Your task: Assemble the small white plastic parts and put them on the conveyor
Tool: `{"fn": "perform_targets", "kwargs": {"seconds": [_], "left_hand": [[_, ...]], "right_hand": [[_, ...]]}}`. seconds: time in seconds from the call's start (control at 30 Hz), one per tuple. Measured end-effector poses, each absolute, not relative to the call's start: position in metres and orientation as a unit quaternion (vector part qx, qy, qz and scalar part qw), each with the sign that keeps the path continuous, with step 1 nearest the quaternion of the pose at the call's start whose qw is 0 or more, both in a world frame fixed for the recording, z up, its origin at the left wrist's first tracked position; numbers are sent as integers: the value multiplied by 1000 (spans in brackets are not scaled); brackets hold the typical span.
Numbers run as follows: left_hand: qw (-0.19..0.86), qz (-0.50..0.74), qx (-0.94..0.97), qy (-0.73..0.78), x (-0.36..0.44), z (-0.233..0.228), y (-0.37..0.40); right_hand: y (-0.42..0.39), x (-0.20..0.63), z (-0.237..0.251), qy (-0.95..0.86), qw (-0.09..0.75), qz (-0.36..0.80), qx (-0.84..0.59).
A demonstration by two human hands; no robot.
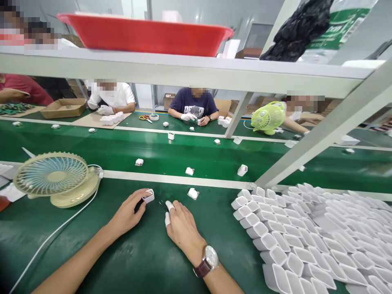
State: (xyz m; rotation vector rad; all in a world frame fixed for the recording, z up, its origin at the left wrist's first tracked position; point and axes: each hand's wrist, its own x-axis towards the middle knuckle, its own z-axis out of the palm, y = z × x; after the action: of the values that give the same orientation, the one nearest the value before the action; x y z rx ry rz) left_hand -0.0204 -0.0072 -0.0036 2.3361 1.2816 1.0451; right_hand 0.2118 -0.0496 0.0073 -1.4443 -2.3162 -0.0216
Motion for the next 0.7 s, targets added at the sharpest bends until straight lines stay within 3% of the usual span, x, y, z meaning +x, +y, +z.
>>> {"fn": "perform_targets", "kwargs": {"seconds": [0.2, 0.53, 0.7], "left_hand": [[125, 394, 807, 422, -20, -7, -3], [170, 431, 781, 419, -13, -7, -1], [192, 429, 777, 418, -14, -8, -3]], "right_hand": [[-47, 216, 7, -820, 198, -15, -537], [-34, 221, 10, -819, 297, -17, -490], [3, 214, 19, -816, 297, 36, -495]]}}
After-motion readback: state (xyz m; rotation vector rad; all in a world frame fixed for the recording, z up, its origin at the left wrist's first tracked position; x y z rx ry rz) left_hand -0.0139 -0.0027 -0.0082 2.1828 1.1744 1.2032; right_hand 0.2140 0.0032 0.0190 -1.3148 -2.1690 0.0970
